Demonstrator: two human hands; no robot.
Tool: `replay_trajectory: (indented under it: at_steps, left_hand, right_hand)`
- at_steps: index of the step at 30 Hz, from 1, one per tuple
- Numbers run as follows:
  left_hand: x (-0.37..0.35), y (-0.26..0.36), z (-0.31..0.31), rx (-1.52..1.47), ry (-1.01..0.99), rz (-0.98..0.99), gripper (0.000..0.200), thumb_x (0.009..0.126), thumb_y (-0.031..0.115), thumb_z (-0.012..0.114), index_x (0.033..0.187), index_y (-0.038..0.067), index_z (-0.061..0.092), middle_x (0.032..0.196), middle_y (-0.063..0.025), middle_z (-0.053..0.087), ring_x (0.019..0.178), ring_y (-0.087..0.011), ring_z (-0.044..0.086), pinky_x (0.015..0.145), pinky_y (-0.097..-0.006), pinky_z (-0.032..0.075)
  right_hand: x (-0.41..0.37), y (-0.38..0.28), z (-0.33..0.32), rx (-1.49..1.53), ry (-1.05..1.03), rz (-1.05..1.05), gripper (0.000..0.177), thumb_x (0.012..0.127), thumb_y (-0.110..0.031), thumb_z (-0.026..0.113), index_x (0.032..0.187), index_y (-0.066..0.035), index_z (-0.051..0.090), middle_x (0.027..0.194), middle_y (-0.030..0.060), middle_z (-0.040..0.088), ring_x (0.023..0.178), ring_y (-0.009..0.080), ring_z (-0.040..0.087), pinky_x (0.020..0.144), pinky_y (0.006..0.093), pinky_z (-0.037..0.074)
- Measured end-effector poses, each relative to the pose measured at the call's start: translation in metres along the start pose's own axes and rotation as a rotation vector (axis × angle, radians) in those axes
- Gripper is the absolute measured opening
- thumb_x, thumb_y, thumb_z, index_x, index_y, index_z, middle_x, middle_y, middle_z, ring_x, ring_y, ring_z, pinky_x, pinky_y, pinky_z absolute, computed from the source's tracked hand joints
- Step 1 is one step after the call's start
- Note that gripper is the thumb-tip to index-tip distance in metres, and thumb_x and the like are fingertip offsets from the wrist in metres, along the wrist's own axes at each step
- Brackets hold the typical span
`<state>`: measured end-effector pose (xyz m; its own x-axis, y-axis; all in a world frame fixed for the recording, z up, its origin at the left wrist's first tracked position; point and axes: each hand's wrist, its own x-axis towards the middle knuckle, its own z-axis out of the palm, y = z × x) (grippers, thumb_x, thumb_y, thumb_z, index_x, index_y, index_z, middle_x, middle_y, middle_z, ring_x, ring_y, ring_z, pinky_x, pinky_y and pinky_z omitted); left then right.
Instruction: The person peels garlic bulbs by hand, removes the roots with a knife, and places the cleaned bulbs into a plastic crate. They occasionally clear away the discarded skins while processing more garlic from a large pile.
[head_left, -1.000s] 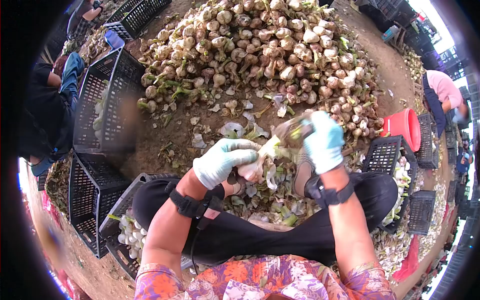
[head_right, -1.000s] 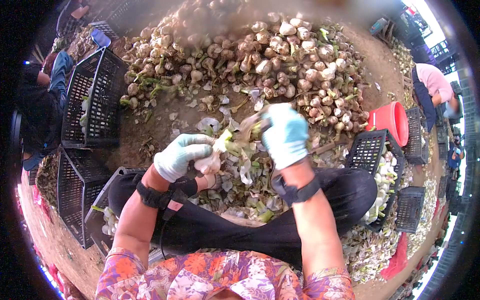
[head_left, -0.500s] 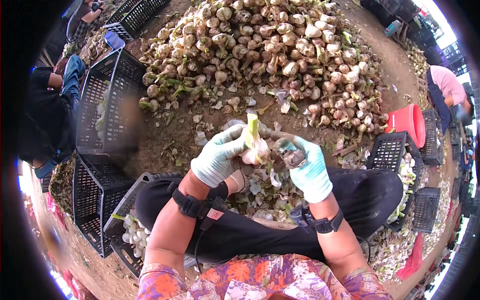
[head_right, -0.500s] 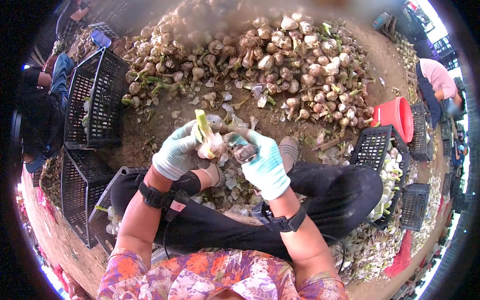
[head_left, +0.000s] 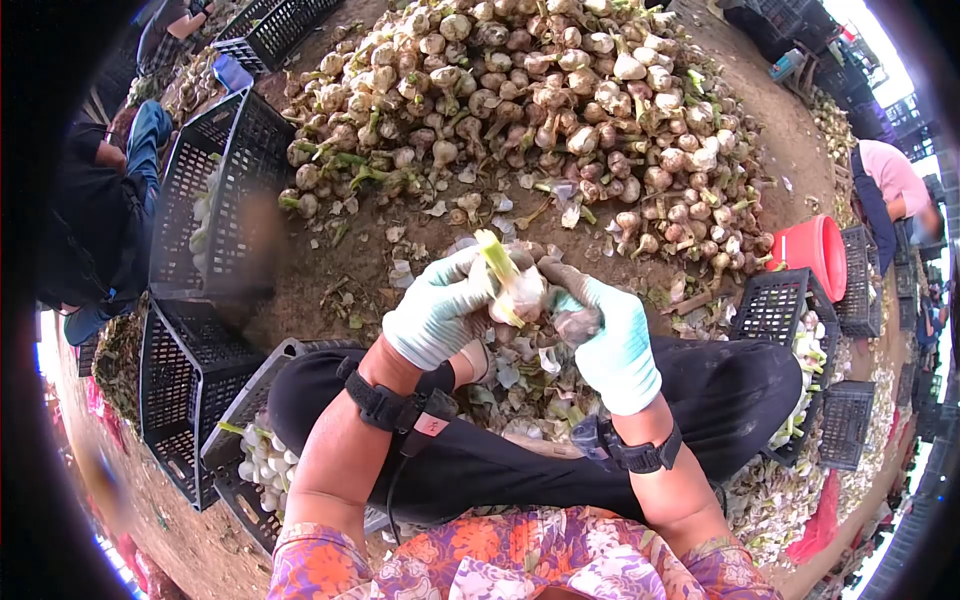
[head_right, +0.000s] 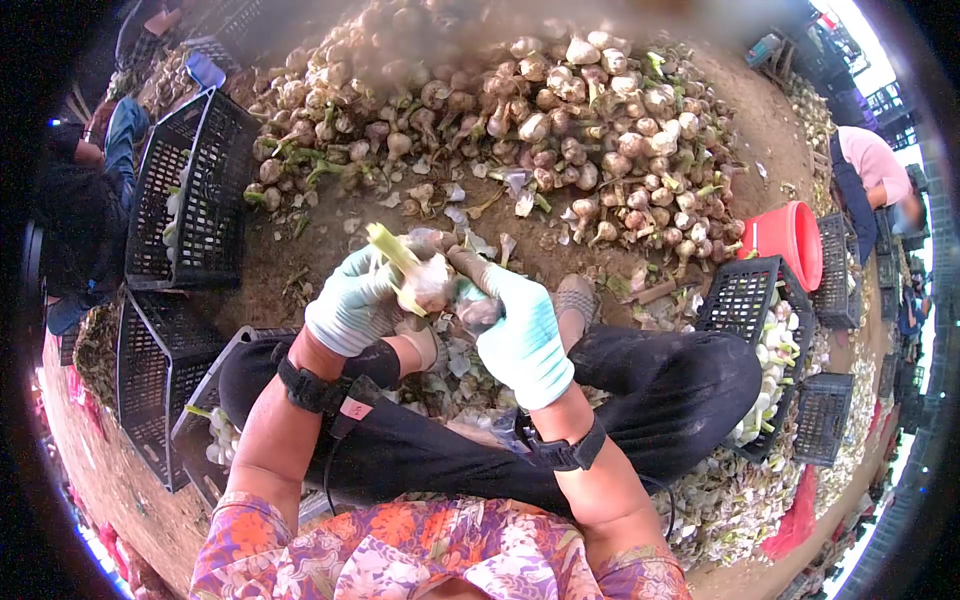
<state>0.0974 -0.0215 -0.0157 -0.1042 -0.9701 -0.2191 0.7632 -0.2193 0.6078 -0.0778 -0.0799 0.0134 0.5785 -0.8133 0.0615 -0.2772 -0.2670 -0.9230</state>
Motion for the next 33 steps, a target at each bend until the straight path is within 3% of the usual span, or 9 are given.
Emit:
replay_trajectory:
  at_steps: [5,11,15,19,21,22,26,31,33]
  left_hand:
    - [0.000,0.005,0.011,-0.006,-0.026,0.036,0.061,0.069,0.023,0.070,0.117,-0.005,0.044,0.110,-0.0153,0.054,0.097,-0.0228,0.055,0.085,-0.0327,0.044]
    - [-0.002,0.007,0.008,0.004,-0.040,0.000,0.059,0.064,0.020,0.073,0.112,-0.004,0.049,0.114,-0.0144,0.052,0.097,-0.0225,0.055,0.084,-0.0339,0.045]
    - [0.002,0.002,0.003,0.245,-0.180,0.133,0.049,0.075,0.016,0.064,0.117,-0.002,0.046,0.116,-0.0098,0.050,0.100,-0.0188,0.051,0.084,-0.0290,0.043]
    - [-0.002,0.010,0.014,0.574,-0.147,0.161,0.045,0.070,0.006,0.066,0.112,0.000,0.051,0.113,-0.0076,0.051,0.097,-0.0172,0.051,0.084,-0.0283,0.042]
    - [-0.007,0.016,0.017,0.520,0.068,-0.084,0.048,0.068,0.023,0.071,0.106,-0.002,0.055,0.110,-0.0083,0.052,0.096,-0.0165,0.051,0.084,-0.0283,0.040]
    - [-0.001,0.012,0.013,0.645,-0.048,0.135,0.053,0.069,0.033,0.069,0.107,-0.001,0.055,0.112,-0.0087,0.051,0.098,-0.0165,0.050,0.084,-0.0283,0.040]
    - [0.000,0.008,0.012,0.524,-0.065,0.178,0.061,0.070,0.040,0.067,0.110,-0.003,0.052,0.116,-0.0101,0.049,0.100,-0.0163,0.049,0.086,-0.0279,0.038]
    - [0.003,0.000,0.016,0.401,-0.054,0.248,0.047,0.080,0.019,0.060,0.119,-0.003,0.044,0.099,-0.0058,0.054,0.085,-0.0120,0.051,0.077,-0.0245,0.040]
    - [-0.002,0.005,0.022,0.447,-0.043,0.191,0.047,0.081,0.019,0.060,0.119,-0.002,0.044,0.100,-0.0055,0.055,0.086,-0.0116,0.051,0.078,-0.0248,0.041]
  right_hand:
    - [-0.002,-0.006,-0.002,0.078,0.053,-0.020,0.039,0.075,0.007,0.038,0.109,0.001,0.055,0.082,-0.0009,0.059,0.065,0.0019,0.043,0.059,0.0148,0.038]
    - [-0.008,0.000,-0.007,0.696,-0.007,0.258,0.030,0.078,0.004,0.043,0.105,0.004,0.055,0.084,0.0026,0.059,0.071,0.0074,0.055,0.061,0.0168,0.042]
    - [-0.003,-0.003,-0.006,-0.157,0.049,-0.038,0.022,0.069,0.010,0.048,0.087,0.003,0.058,0.070,0.0051,0.060,0.064,0.0077,0.055,0.058,0.0197,0.043]
    - [0.001,-0.004,-0.001,-0.136,0.051,-0.068,0.017,0.065,0.010,0.052,0.080,0.003,0.056,0.061,0.0057,0.057,0.054,0.0085,0.046,0.051,0.0237,0.041]
    - [-0.001,-0.002,-0.001,-0.225,0.026,-0.047,0.014,0.068,0.008,0.051,0.080,0.003,0.057,0.061,0.0047,0.057,0.054,0.0077,0.046,0.051,0.0223,0.040]
    - [0.000,0.004,0.002,-0.062,0.060,0.054,0.012,0.070,0.005,0.050,0.080,0.002,0.055,0.064,0.0069,0.058,0.057,0.0097,0.050,0.052,0.0239,0.041]
    - [0.001,0.009,-0.008,0.127,0.115,0.098,0.024,0.076,0.007,0.039,0.092,0.005,0.055,0.077,0.0058,0.059,0.067,0.0071,0.052,0.057,0.0164,0.040]
    - [0.002,0.003,-0.001,0.135,0.019,0.035,0.030,0.072,-0.001,0.052,0.101,0.002,0.057,0.081,0.0157,0.062,0.072,0.0226,0.061,0.064,0.0276,0.047]
    - [0.003,0.000,0.000,0.015,-0.093,0.041,0.031,0.076,0.000,0.050,0.106,0.001,0.056,0.080,0.0061,0.063,0.067,0.0072,0.054,0.062,0.0207,0.044]
